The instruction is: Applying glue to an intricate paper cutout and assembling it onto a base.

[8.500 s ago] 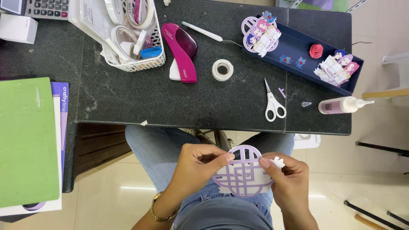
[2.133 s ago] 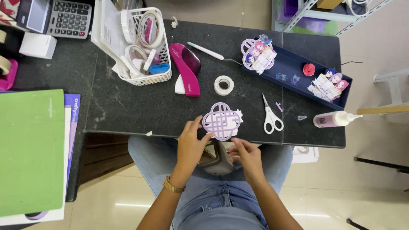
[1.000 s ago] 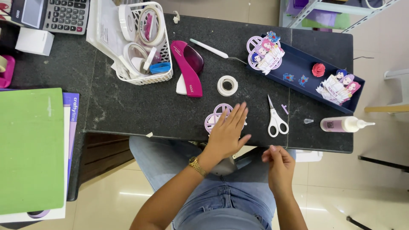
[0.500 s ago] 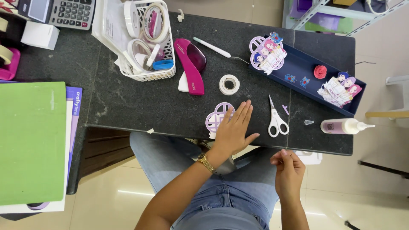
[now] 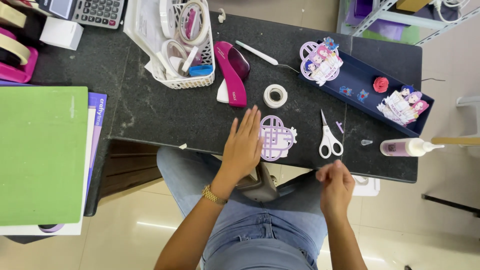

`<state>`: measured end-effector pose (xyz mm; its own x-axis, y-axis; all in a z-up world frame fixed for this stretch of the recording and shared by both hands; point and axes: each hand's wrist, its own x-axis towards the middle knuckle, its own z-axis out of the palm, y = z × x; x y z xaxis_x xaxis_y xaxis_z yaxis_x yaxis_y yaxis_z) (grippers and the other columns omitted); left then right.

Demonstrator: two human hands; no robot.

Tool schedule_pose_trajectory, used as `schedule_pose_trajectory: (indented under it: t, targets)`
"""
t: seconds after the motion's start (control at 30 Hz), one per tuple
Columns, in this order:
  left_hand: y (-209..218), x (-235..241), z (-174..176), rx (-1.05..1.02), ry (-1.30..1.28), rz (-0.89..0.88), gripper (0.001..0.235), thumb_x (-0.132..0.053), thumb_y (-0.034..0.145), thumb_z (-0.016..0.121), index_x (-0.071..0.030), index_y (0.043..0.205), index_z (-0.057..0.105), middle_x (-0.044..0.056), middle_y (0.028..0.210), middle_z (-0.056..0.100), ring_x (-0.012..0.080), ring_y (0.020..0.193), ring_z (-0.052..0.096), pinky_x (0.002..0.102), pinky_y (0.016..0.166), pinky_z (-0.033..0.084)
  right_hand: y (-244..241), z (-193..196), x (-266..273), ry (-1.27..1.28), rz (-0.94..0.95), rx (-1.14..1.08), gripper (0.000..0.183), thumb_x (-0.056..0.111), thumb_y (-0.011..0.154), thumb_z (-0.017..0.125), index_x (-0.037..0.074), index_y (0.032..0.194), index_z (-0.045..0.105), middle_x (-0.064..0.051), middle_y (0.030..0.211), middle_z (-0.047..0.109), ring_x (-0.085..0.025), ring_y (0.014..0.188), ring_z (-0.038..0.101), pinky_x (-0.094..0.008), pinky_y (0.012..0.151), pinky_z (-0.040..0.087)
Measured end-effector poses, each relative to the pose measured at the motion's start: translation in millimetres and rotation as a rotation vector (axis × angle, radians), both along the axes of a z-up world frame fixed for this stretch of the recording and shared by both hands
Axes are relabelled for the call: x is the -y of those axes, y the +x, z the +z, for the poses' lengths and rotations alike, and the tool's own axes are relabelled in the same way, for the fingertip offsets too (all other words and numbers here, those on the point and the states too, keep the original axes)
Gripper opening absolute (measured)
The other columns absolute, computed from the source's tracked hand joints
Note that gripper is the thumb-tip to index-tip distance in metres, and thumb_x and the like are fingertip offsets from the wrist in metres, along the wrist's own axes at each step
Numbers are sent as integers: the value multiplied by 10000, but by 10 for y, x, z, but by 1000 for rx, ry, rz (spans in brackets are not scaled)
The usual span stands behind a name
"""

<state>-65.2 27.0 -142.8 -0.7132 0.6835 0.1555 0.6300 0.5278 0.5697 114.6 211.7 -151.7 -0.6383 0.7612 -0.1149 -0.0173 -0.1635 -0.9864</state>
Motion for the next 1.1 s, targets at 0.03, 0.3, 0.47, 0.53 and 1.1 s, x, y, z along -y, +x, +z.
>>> schedule_pose_trajectory:
  t: [0.03,0.3,0.47,0.53,1.1]
  targets:
    - [50,55,-113,-48,-36,9,648,-265,1041,402,-13,1619,254,171,1698,266,303,1577,252,539,1260,157,-88,-132,-32,44,0,-80,417,163,1158,428,95,747,423,-78,612,441,-190,620,466,-305,693,447]
    - [189,109,-517,-246,-164,43,698,-469,1051,386,-37,1597,331,146,1690,304,251,1569,264,568,1262,78,-1089,42,134,473,478,-260,673,532,1082,354,-36,1406,511,-241,1399,535,-334,1367,474,-485,1137,395]
    - [162,138,-489,-196,-174,4,711,-446,1028,333,-45,1613,288,133,1711,250,245,1585,206,563,1270,86,-1358,-103,186,1439,890,115,979,761,969,271,12,1600,296,-192,1688,269,-334,1563,242,-488,1259,161]
    - [101,198,-252,-56,-65,-6,739,-317,976,416,15,1611,232,226,1691,227,352,1564,214,598,1242,139,-1349,-178,173,1470,906,146,926,700,994,302,5,1606,270,-206,1687,260,-337,1562,242,-478,1262,165]
    - [-87,71,-229,257,415,-36,675,-189,1049,372,25,1643,130,287,1703,125,478,1568,109,603,1248,102,-1294,-37,-28,1351,1035,120,733,487,1051,348,53,1630,233,-207,1698,214,-333,1571,196,-506,1262,126]
